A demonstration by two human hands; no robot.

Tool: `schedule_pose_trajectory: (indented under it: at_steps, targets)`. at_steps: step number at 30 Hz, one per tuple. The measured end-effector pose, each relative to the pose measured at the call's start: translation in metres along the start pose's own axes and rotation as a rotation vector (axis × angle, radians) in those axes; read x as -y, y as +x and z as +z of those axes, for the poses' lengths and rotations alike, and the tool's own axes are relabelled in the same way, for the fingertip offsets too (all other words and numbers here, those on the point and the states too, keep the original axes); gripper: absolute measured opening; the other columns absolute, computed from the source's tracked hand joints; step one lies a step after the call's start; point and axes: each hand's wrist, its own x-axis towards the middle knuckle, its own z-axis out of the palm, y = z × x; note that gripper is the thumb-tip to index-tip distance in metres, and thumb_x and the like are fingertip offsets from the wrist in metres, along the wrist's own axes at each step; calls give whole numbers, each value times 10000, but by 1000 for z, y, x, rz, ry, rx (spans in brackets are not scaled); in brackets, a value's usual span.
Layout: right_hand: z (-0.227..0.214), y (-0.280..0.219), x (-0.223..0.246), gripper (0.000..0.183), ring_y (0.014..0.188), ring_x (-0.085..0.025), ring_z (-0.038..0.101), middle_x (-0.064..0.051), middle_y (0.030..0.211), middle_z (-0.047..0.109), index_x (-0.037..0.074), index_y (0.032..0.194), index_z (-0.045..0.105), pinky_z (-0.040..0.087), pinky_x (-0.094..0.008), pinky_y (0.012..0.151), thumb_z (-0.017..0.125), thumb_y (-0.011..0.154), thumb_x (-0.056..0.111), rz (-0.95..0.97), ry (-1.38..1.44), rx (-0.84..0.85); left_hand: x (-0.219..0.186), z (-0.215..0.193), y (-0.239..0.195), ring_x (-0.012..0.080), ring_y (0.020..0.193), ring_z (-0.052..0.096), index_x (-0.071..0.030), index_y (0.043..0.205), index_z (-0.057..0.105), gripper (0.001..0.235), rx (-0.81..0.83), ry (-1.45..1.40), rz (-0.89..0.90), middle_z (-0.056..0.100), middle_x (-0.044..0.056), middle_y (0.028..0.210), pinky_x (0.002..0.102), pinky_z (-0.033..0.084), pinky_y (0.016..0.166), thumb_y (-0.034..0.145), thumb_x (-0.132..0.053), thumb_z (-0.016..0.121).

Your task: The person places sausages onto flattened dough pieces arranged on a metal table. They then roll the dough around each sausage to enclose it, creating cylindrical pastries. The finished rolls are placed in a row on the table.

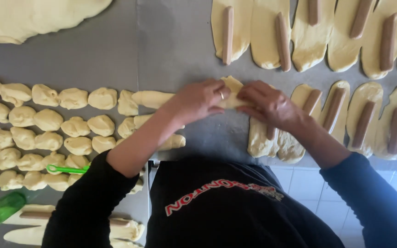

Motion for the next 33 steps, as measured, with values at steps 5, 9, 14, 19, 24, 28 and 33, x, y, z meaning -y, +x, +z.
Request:
schedule_pose_trajectory:
  at_steps: [5, 9, 14, 19, 24, 28, 33]
  targets:
    - [-20, 15, -12, 245, 1016, -273, 670, -66, 1141, 644, 162, 1165, 758, 529, -396, 857, 632, 1084, 356, 42, -181, -95, 9, -18, 11, 285, 989, 564, -108, 950, 723, 376, -224, 282, -65, 562, 104, 1141, 405, 483, 792, 973, -477, 653]
    - [0, 4, -16, 249, 996, -394, 684, -160, 1072, 665, 68, 1167, 713, 564, -457, 802, 731, 969, 216, 19, 75, 10, 9, -4, 8, 348, 1123, 642, -38, 1318, 606, 622, 8, 37, -4, 637, 173, 1236, 447, 552, 919, 860, -414, 795]
    - [-26, 28, -21, 201, 1007, -329, 671, -109, 1106, 688, 81, 1167, 753, 529, -415, 813, 692, 1059, 240, -27, -108, -62, 30, -21, 18, 272, 1026, 574, -97, 978, 706, 323, -252, 293, -82, 574, 77, 1084, 366, 505, 802, 939, -415, 744]
    - [-25, 38, -16, 261, 1024, -485, 673, -255, 1115, 673, -46, 1241, 677, 560, -505, 806, 665, 1010, 75, 0, 140, 15, 32, 2, 13, 356, 993, 658, 11, 1247, 581, 491, -90, -10, -59, 636, 174, 1058, 445, 549, 837, 910, -305, 746]
    - [-15, 27, -20, 395, 1081, -390, 667, -182, 1247, 642, 35, 1334, 677, 570, -465, 831, 704, 987, 222, 4, -13, -26, 25, -27, 19, 352, 1232, 561, -10, 1381, 527, 612, -57, 127, -42, 541, 182, 1311, 439, 498, 985, 953, -410, 703]
    - [-18, 48, -2, 445, 1026, -419, 686, -174, 1157, 666, 43, 1329, 692, 577, -457, 781, 799, 904, 115, 119, 213, 29, 35, -25, 25, 403, 1046, 637, 20, 1194, 606, 442, 32, -210, -127, 618, 176, 1175, 488, 562, 882, 796, -40, 788]
    - [-17, 117, 37, 439, 1042, -371, 701, -199, 1136, 670, -31, 1290, 666, 576, -410, 908, 802, 879, 41, 135, 524, 72, 32, -127, -40, 410, 1008, 683, 13, 1148, 665, 396, -64, -358, -350, 697, 181, 1123, 516, 559, 873, 788, -59, 814]
